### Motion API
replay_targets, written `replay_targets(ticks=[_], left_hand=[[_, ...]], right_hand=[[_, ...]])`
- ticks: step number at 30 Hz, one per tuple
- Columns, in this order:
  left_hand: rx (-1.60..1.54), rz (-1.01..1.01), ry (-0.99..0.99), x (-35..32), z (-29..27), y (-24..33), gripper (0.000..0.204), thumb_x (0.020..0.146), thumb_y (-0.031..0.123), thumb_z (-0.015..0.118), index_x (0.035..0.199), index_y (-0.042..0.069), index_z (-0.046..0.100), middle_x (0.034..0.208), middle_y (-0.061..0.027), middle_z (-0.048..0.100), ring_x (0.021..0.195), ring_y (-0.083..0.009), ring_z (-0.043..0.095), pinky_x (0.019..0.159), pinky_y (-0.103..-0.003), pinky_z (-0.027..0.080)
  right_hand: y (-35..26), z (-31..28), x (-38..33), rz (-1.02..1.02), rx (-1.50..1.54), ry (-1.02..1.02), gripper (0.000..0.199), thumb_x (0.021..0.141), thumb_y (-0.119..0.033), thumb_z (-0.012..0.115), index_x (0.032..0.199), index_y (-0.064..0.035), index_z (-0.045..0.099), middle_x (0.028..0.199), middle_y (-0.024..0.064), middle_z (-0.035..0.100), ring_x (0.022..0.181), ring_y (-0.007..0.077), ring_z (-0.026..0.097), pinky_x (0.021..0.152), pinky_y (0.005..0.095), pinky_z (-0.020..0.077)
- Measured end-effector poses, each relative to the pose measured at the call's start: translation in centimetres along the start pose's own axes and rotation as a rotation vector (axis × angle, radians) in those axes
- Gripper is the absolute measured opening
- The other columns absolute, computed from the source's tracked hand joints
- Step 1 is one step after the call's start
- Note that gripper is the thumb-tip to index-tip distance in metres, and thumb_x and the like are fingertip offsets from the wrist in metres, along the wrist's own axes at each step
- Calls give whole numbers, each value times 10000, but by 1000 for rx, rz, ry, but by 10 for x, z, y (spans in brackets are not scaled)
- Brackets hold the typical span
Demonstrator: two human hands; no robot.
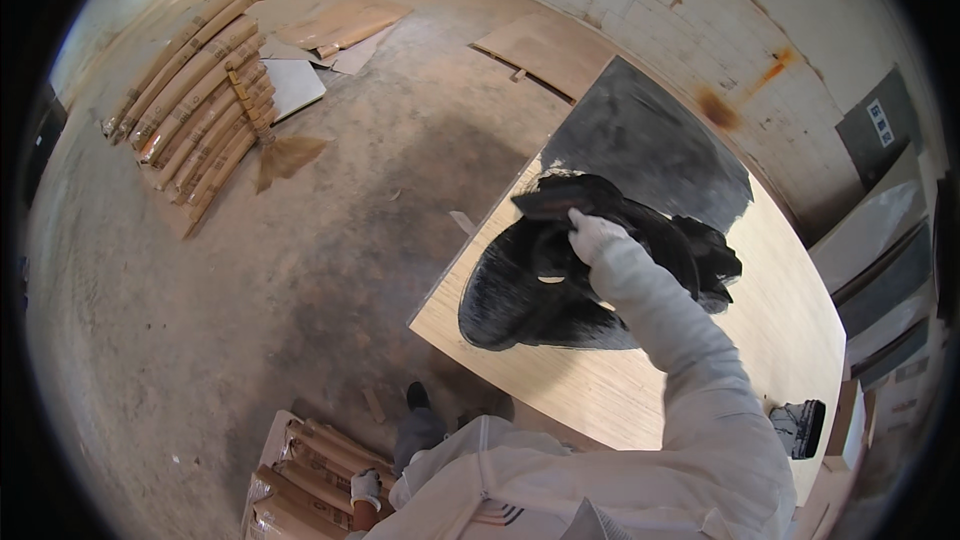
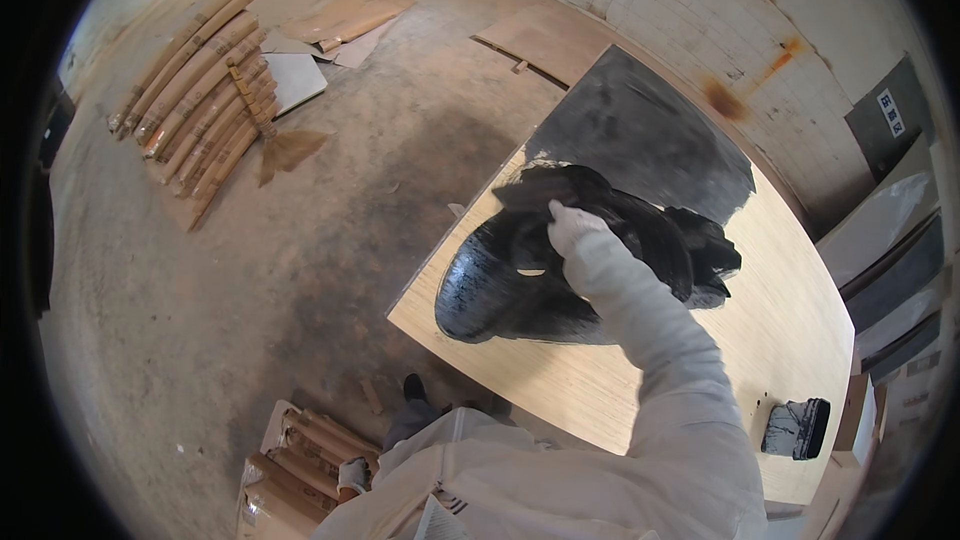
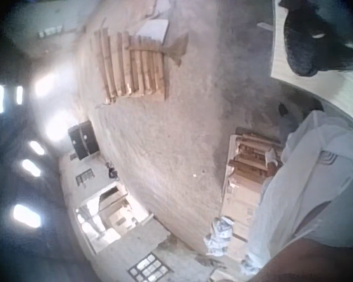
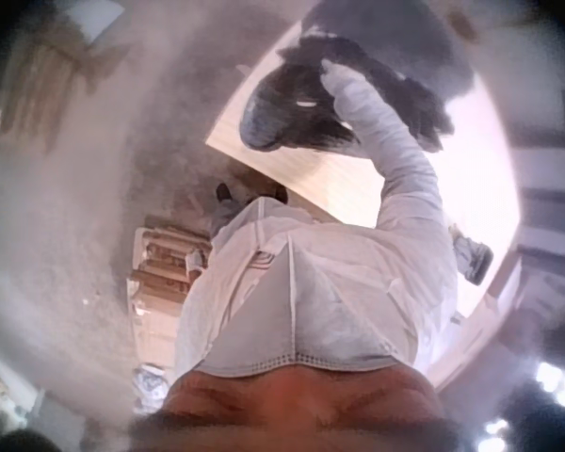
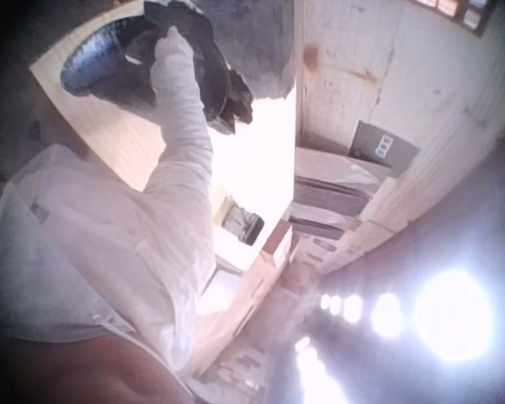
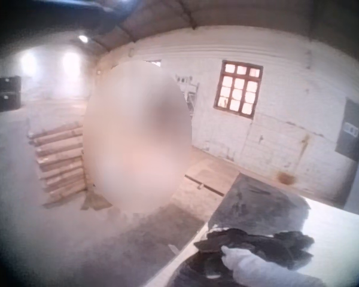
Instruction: The person applies black paint to a large wooden board using a brush. They repeatedly dip the brush into a paint container and spread the paint across the surface in broad strokes, gradually covering more of the board.
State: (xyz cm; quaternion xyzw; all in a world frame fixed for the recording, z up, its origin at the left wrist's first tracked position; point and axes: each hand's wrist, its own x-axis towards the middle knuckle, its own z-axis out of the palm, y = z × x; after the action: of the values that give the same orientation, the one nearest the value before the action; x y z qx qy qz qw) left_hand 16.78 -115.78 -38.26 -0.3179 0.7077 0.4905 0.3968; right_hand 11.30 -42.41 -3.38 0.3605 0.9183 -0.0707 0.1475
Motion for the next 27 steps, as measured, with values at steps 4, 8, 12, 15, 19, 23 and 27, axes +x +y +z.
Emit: replay_targets(ticks=[4, 8, 12, 15, 19, 23, 27], left_hand=[[-28, 45, 1, -10, 1, -9, 283, 998, 135, 646, 1200, -5, 786, 855, -76, 742, 659, -191, 670, 571, -328, 521], [172, 84, -2, -12, 11, 1, 327, 992, 155, 630, 1224, -13, 788, 871, -78, 756, 718, -188, 690, 647, -320, 540], [222, 150, 40, -6, 3, -5, 331, 989, 159, 626, 1211, -23, 792, 930, -106, 785, 790, -199, 720, 713, -339, 558], [-61, 187, 25, -16, 12, -6, 209, 1012, 135, 657, 1099, -3, 788, 815, -27, 705, 608, -157, 617, 549, -313, 487], [88, 247, 57, -22, 18, -13, 313, 1006, 170, 646, 1213, -19, 784, 914, -85, 767, 748, -181, 687, 665, -331, 540], [35, 162, 103, -43, 20, -34, 274, 1010, 152, 670, 1194, -15, 786, 873, -67, 749, 721, -176, 678, 639, -328, 540], [68, 78, 133, -73, 18, -43, 317, 1005, 174, 670, 1226, -23, 784, 935, -104, 778, 794, -190, 701, 719, -334, 561]], right_hand=[[40, -17, -22, -22, -113, -24, 546, 1020, -315, 588, 1551, -194, 551, 1384, 164, 714, 1287, 352, 680, 1100, 476, 526], [71, -27, 33, -88, -40, 52, 637, 954, -270, 682, 1578, -268, 552, 1343, 182, 726, 1270, 381, 677, 1074, 450, 535], [36, -24, 29, -333, -71, -36, 643, 948, -255, 689, 1573, -322, 557, 1287, 201, 740, 1193, 395, 707, 1048, 453, 546], [32, -30, 4, -407, -164, -104, 621, 946, -270, 701, 1548, -363, 579, 1252, 203, 750, 1153, 413, 716, 1030, 457, 552], [77, -34, 45, -276, -133, 69, 620, 935, -240, 684, 1531, -385, 598, 1349, 179, 722, 1250, 389, 682, 1090, 430, 534], [61, -52, 87, -167, -96, -12, 684, 899, -144, 689, 1529, -398, 605, 1438, 136, 692, 1314, 349, 665, 1130, 398, 518], [62, -54, 121, -65, -51, -40, 735, 870, -82, 701, 1524, -404, 612, 1462, 109, 686, 1329, 328, 664, 1147, 384, 507]])
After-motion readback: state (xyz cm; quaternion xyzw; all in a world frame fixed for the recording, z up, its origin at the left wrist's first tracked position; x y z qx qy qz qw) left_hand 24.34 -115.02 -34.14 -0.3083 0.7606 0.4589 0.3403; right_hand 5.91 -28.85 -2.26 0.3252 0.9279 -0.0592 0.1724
